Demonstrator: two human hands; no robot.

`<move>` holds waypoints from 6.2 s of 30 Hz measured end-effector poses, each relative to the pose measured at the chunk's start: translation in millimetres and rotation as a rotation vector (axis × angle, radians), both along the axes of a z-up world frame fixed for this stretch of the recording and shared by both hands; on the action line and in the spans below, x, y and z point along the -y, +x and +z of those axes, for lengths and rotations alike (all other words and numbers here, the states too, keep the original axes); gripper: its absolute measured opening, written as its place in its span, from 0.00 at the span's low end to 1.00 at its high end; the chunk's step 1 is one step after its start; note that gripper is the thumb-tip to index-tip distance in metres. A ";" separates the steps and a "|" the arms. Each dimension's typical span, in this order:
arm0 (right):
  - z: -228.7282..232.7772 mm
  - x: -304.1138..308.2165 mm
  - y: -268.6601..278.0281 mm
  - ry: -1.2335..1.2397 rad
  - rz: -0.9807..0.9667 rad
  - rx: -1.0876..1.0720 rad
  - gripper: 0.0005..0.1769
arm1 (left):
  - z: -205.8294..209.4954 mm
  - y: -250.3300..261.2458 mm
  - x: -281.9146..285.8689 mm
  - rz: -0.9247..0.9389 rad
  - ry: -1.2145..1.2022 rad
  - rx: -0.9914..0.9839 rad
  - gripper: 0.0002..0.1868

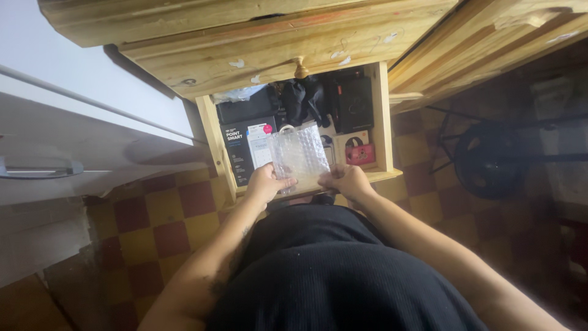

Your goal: The person organizes a wooden drawer by picking up various items from the drawer and the surface above, including boxes, bubble wrap, a black pouch, and a pink wallet, then placing them back into the drawer. The person closes the drawer at the end.

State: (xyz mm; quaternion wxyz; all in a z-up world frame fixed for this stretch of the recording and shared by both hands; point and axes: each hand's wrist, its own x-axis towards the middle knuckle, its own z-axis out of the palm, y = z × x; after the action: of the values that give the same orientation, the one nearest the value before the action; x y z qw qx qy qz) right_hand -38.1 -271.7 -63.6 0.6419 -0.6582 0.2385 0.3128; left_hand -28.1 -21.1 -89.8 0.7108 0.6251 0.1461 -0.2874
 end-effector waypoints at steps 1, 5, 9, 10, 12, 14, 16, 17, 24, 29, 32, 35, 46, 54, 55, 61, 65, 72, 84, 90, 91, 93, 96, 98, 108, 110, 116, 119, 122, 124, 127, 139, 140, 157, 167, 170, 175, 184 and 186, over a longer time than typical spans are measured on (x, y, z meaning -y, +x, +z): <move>-3.0 0.8 -1.3 -0.007 -0.010 -0.010 0.13 | -4.0 -1.0 -0.4 -0.005 0.048 0.000 0.22; -4.5 -1.5 5.3 -0.034 -0.058 -0.041 0.13 | -10.1 0.4 -2.5 0.015 0.099 -0.027 0.18; 6.5 -3.4 23.7 -0.138 0.116 0.092 0.14 | -8.7 16.1 -3.8 0.087 0.172 0.021 0.12; 10.6 -3.1 31.9 -0.195 0.206 0.153 0.15 | -6.9 23.5 -5.1 0.112 0.191 0.049 0.12; 19.1 -0.7 52.4 -0.316 0.291 0.240 0.18 | 1.0 41.7 -9.8 0.163 0.230 0.101 0.12; 22.8 -1.7 80.3 -0.274 0.259 0.394 0.22 | 14.3 64.1 -14.3 0.104 0.429 0.293 0.13; 24.2 -1.2 101.2 -0.223 0.136 0.485 0.21 | 29.4 80.7 -12.2 0.059 0.548 0.341 0.17; 24.1 -0.3 108.7 -0.273 0.090 0.469 0.20 | 34.6 87.6 -8.1 0.047 0.570 0.294 0.20; -12.2 15.0 95.3 -0.684 0.343 0.595 0.08 | -17.1 66.3 28.9 -0.086 0.796 0.303 0.15; -41.7 23.1 70.6 -0.821 0.494 0.678 0.08 | -61.7 35.6 44.7 -0.227 0.791 0.376 0.09; -50.6 22.8 66.0 -0.906 0.593 0.751 0.10 | -67.0 30.8 52.2 -0.260 0.853 0.389 0.10; -44.9 20.7 65.9 -0.964 0.716 0.687 0.14 | -67.2 33.9 59.1 -0.321 0.925 0.402 0.11; -35.3 13.1 77.7 -1.176 1.054 0.680 0.34 | -79.6 48.3 70.6 -0.508 1.056 0.354 0.16; -45.8 31.4 74.1 -1.040 0.998 0.675 0.35 | -68.3 57.1 67.2 -0.631 1.073 0.121 0.16; -39.9 33.6 73.9 -1.011 0.972 0.643 0.35 | -64.6 55.7 64.7 -0.596 1.069 0.185 0.18; 23.8 52.3 71.9 -0.940 0.757 0.680 0.37 | -28.9 27.9 38.8 -0.359 1.051 0.303 0.35; 89.4 81.4 83.2 -0.816 0.474 0.785 0.30 | 6.8 10.0 19.2 -0.261 0.982 0.298 0.27; 196.3 165.2 144.6 -1.014 0.007 1.152 0.21 | 62.4 2.8 25.1 -0.169 0.855 0.261 0.23; 290.1 202.1 231.5 -0.914 0.103 1.587 0.12 | 119.2 -1.1 76.7 -0.124 0.824 0.224 0.18; 302.6 127.8 298.1 -0.889 0.354 1.766 0.20 | 131.1 -15.9 85.8 -0.002 0.774 0.330 0.18; 303.3 115.1 310.7 -0.865 0.373 1.742 0.21 | 133.3 -19.4 86.7 -0.009 0.774 0.328 0.18; 302.0 88.5 334.0 -0.820 0.413 1.694 0.21 | 138.5 -26.4 87.1 -0.025 0.774 0.325 0.17; 296.8 60.0 359.2 -0.801 0.590 1.929 0.18 | 146.8 -32.6 83.3 -0.048 0.804 0.362 0.17; 297.6 40.9 375.7 -1.014 0.568 1.563 0.20 | 153.2 -38.4 75.7 -0.037 0.809 0.372 0.18; 317.4 -52.9 322.8 -0.875 0.476 1.535 0.10 | 166.1 -20.9 22.4 -0.022 0.671 0.612 0.17; 314.7 -86.3 327.1 -0.912 0.439 1.525 0.13 | 172.8 -12.6 18.3 -0.018 0.677 0.645 0.17; 294.8 -132.5 358.7 -1.110 0.344 1.385 0.15 | 192.6 -1.8 -0.2 -0.086 0.607 0.623 0.16; 298.8 -122.5 365.4 -1.117 0.303 1.246 0.12 | 200.8 0.5 -12.8 -0.076 0.579 0.671 0.16; 312.7 -93.8 371.4 -1.144 0.207 1.172 0.09 | 210.7 11.8 -27.0 -0.033 0.636 0.854 0.13; 317.6 -79.7 375.0 -1.172 0.159 1.138 0.09 | 219.9 22.7 -33.2 0.005 0.646 0.971 0.13; 319.5 -64.2 385.0 -1.185 0.098 1.076 0.12 | 236.3 38.6 -40.5 0.036 0.585 1.050 0.14; 324.8 -66.6 460.0 -1.482 0.332 0.878 0.24 | 230.1 28.7 -51.0 0.026 0.475 0.831 0.12; 327.4 -77.6 462.0 -1.494 0.349 0.904 0.24 | 228.9 27.6 -53.8 0.038 0.474 0.799 0.12; 342.9 -168.4 430.8 -0.904 0.466 1.740 0.22 | 341.8 150.6 -51.7 0.249 1.199 1.578 0.25; 353.8 -68.0 261.3 -0.747 0.168 2.108 0.23 | 352.8 144.1 -22.3 0.340 0.097 1.041 0.41; 314.0 -45.5 207.5 -0.348 0.272 1.862 0.26 | 340.4 120.5 -13.0 0.301 -0.514 0.713 0.44; 281.1 -36.4 137.8 -0.609 0.299 2.061 0.27 | 296.3 78.9 0.7 0.377 -0.570 0.413 0.37; 177.5 9.5 73.3 -0.362 0.376 0.966 0.22 | 212.6 38.6 -13.5 0.556 -0.404 0.287 0.21; 163.9 9.3 69.8 -0.234 0.296 0.914 0.28 | 197.9 32.4 -12.2 0.532 -0.337 0.184 0.20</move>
State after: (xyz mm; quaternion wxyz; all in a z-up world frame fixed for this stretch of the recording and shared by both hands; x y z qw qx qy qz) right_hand 31.7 -281.0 100.3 0.5514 -0.8225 -0.1299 0.0509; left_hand 4.4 -8.9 108.1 0.8647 0.4619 0.1898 -0.0543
